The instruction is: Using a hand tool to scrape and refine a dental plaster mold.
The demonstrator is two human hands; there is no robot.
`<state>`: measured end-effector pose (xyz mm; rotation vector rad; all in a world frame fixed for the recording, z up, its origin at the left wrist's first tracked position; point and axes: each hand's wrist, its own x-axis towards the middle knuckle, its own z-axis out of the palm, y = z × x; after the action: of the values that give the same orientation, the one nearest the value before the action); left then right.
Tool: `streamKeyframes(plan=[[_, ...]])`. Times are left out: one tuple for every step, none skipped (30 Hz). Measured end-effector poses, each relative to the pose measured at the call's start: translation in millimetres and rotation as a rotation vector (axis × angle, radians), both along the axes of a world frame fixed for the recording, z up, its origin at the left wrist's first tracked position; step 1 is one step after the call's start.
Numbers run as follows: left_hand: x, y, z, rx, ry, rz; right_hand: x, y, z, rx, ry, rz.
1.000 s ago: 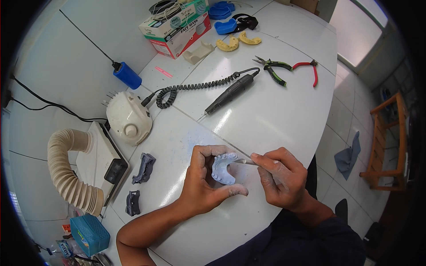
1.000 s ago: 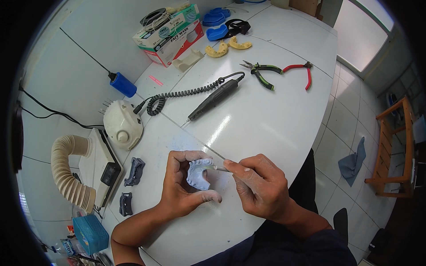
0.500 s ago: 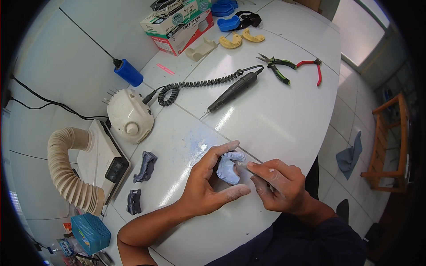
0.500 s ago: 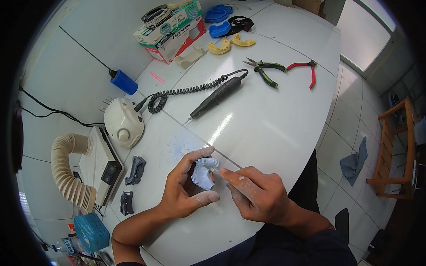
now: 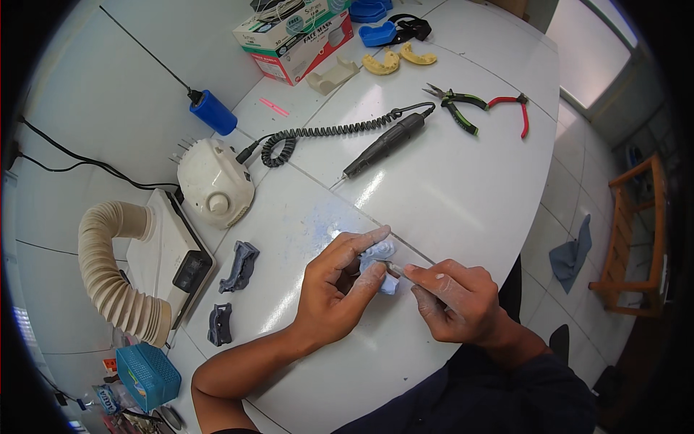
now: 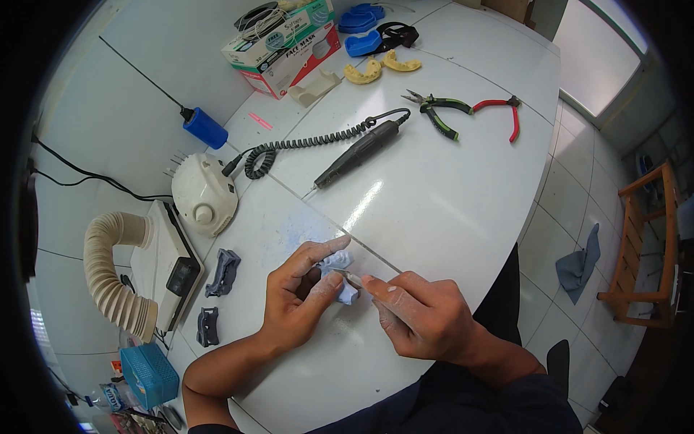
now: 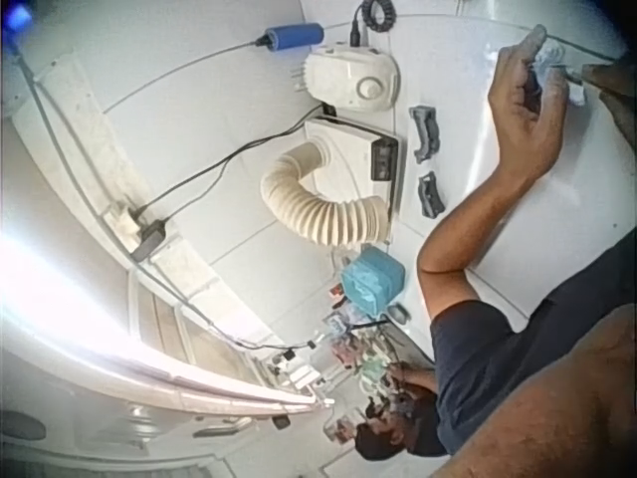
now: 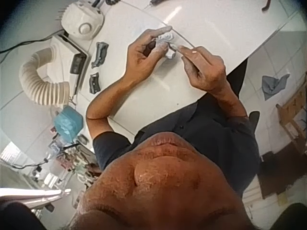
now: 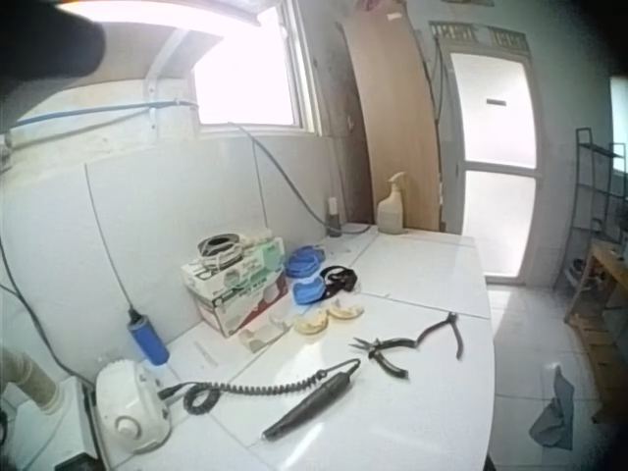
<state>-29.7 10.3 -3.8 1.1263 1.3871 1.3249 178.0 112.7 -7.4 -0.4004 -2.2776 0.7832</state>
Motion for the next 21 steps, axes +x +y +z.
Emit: streamKeyframes(plan=[[0.0,0.0,-1.1,0.002,0.014,-0.005,-0.5,0.2,-0.1,-0.003,0.000,0.003],[0.4,0.1,-0.4,0.000,0.014,-0.001,-0.6,0.4,0.3,0.002,-0.001,-0.001],[0.8,0.4,0.8,0.004,0.015,-0.008,-0.7,0.3,0.3,0.007,-0.002,-0.006],[0.9,0.1,1.9,0.008,0.015,-0.014,-1.1,-0.1,0.0,0.004,-0.002,-0.003],[0.3,0.2,2.7,0.008,0.014,-0.014,-1.0,-0.1,-0.2,0.001,-0.003,-0.002],[-0.5,0.1,3.4,-0.001,0.022,-0.021,-0.9,-0.1,-0.7,-0.003,-0.004,-0.002],[-0.9,-0.2,3.7,-0.011,0.030,-0.029,-0.3,0.3,-2.0,-0.003,-0.005,-0.002],[-0.5,-0.2,3.7,-0.010,0.031,-0.029,0.6,1.0,-3.8,0.007,0.007,0.018],[0.1,-0.2,3.6,-0.014,0.025,-0.022,1.1,1.4,-4.7,0.017,0.019,0.038],[0.5,-0.2,3.7,-0.017,0.020,-0.016,1.2,1.5,-4.4,0.018,0.019,0.039],[0.4,0.1,3.9,-0.017,0.019,-0.017,1.2,1.5,-4.4,0.013,0.020,0.039],[0.1,0.4,4.6,-0.015,0.040,-0.018,1.2,1.6,-4.3,0.008,0.021,0.039],[0.0,0.7,4.9,-0.014,0.062,-0.019,0.8,1.3,-3.2,0.008,0.020,0.038],[-0.2,0.2,3.5,-0.014,0.062,-0.018,-0.2,0.5,-1.4,0.005,0.008,0.018],[-0.5,-0.2,1.1,-0.012,0.047,-0.014,-0.9,0.0,-0.4,0.002,-0.004,-0.002],[-0.6,-0.6,-0.2,-0.010,0.032,-0.010,-1.0,-0.1,-0.6,0.002,-0.004,-0.001],[0.0,-0.3,-0.2,-0.010,0.032,-0.010,-0.6,-0.1,-0.8,0.004,-0.010,-0.002],[0.6,0.1,0.1,0.004,0.042,-0.007,-0.3,-0.1,-0.8,0.007,-0.017,-0.003],[0.9,0.3,0.3,0.017,0.052,-0.004,-0.8,-0.2,-0.4,0.008,-0.017,-0.002],[0.7,0.2,0.1,0.017,0.052,-0.005,-1.4,-0.2,-0.1,0.003,-0.009,-0.006],[0.2,0.0,-0.2,0.006,0.059,-0.007,-1.6,-0.2,0.2,-0.003,-0.001,-0.009]])
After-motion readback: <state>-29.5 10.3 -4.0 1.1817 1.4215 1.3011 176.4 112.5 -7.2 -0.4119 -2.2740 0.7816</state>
